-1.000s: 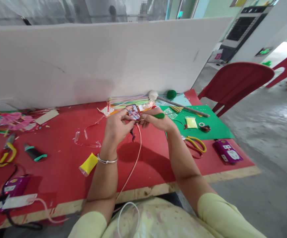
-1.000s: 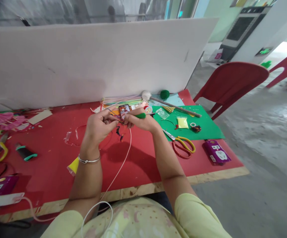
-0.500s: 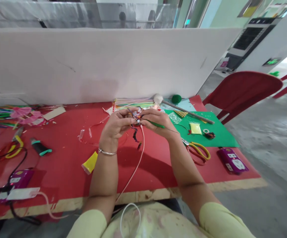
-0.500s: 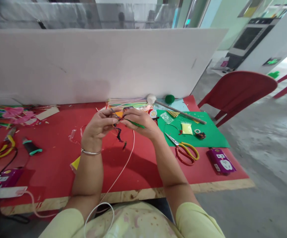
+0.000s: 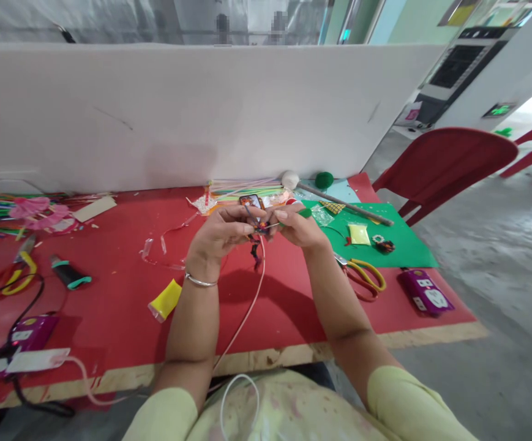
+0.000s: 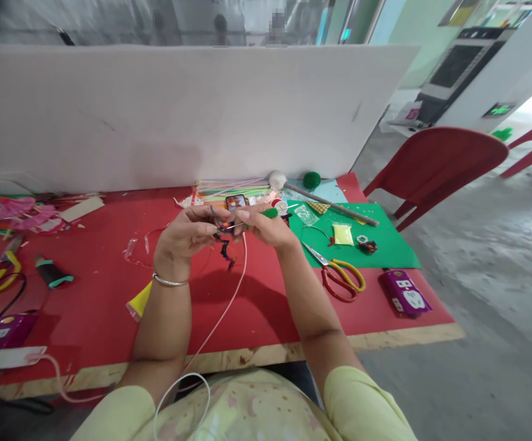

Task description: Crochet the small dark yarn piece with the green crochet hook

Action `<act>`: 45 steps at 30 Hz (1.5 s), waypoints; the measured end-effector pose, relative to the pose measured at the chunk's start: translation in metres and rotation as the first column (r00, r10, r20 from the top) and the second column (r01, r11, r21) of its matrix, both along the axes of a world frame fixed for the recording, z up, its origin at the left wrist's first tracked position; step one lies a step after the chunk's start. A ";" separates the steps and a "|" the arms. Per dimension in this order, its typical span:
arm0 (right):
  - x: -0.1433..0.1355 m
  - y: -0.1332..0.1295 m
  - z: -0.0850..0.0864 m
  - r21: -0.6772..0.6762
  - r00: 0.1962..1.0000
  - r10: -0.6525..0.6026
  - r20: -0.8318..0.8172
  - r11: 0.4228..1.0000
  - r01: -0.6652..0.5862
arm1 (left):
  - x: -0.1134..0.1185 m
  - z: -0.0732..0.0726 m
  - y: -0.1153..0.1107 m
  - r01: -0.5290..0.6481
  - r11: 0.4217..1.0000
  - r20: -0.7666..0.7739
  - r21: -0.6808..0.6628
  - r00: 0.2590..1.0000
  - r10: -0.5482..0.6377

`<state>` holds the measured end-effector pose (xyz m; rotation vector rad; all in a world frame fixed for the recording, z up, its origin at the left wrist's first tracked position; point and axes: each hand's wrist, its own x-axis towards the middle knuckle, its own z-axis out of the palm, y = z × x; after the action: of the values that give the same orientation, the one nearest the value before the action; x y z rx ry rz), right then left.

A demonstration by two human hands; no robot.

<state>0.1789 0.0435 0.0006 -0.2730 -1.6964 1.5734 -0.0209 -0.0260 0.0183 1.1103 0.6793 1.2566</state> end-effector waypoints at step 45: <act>-0.033 -0.020 -0.011 0.467 0.874 -0.471 -0.115 0.751 0.466 | 0.017 0.001 0.005 -0.346 0.938 0.149 -0.004 0.928 0.343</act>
<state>0.1461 0.0232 -0.0100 -0.4106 -1.7886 0.7459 -0.0039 -0.0213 0.0197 0.9288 0.7713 1.6330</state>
